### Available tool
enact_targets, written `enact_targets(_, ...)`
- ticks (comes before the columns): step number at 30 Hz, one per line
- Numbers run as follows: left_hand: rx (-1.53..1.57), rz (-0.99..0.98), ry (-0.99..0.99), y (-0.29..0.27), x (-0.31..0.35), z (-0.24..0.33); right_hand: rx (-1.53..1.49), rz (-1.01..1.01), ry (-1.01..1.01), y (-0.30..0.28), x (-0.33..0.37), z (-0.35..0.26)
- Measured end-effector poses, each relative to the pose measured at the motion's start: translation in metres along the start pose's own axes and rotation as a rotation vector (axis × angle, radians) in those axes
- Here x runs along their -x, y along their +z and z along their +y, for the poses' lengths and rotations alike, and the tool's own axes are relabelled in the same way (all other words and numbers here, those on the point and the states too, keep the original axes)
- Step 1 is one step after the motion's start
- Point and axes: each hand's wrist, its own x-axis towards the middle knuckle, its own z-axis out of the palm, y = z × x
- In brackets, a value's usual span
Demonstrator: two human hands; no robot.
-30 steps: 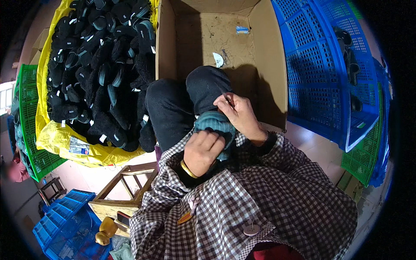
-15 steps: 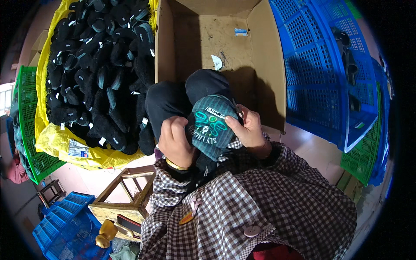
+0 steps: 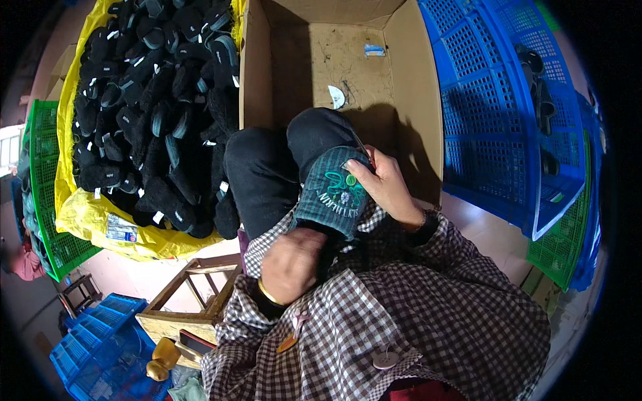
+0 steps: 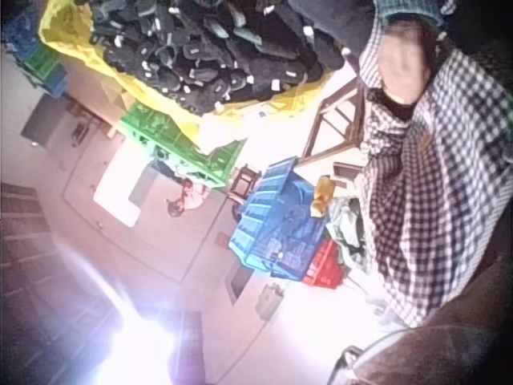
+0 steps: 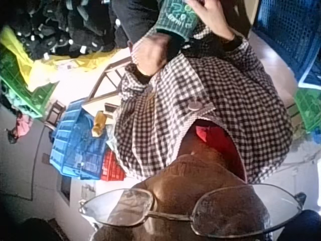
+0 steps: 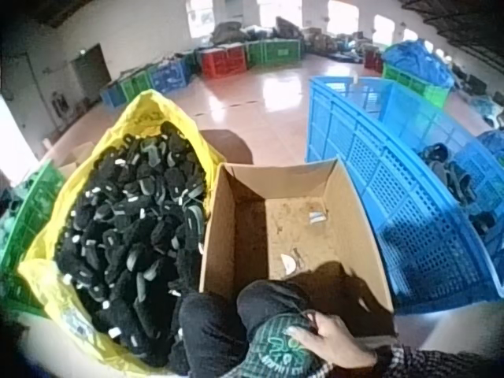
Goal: The person sits on the floor and uses scissors to trim loose threads and excess fabric from the edges of black slippers. They handle each slipper one at a time, turning it over to access different sides, then place the trimmed slippers into a blue crate.
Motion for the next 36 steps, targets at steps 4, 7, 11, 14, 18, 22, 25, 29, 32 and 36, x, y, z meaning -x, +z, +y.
enact_targets(4,-0.098,-0.323,-0.057,0.028,0.004,0.002,0.079,-0.046,0.009,0.003,0.000,-0.005)
enact_targets(7,0.063,-0.268,-0.098,0.047,-0.019,-0.015,0.051,-0.038,-0.055,0.008,0.003,0.002)
enact_targets(11,0.072,-0.269,-0.066,0.058,-0.042,-0.024,0.106,-0.044,-0.050,0.004,0.000,0.002)
enact_targets(14,0.003,-0.290,0.022,0.058,-0.055,-0.029,0.097,-0.036,-0.067,0.003,-0.007,0.003)
enact_targets(18,0.083,-0.291,0.006,0.060,-0.068,-0.030,0.027,-0.002,-0.092,0.005,-0.007,0.005)
enact_targets(22,0.127,-0.387,-0.023,0.072,-0.049,-0.035,-0.075,-0.005,0.102,0.000,-0.015,0.010)
enact_targets(25,0.163,-0.303,-0.005,0.068,-0.053,-0.028,-0.109,0.023,0.130,0.010,-0.013,0.011)
enact_targets(29,0.172,-0.263,0.000,0.051,-0.053,-0.018,-0.028,-0.015,0.158,0.008,-0.007,0.012)
enact_targets(32,0.151,-0.338,-0.021,0.043,-0.045,-0.016,-0.092,-0.041,0.066,0.004,-0.005,0.008)
enact_targets(36,0.211,-0.377,-0.069,0.053,-0.056,-0.019,0.250,-0.277,-0.007,-0.014,-0.010,-0.010)
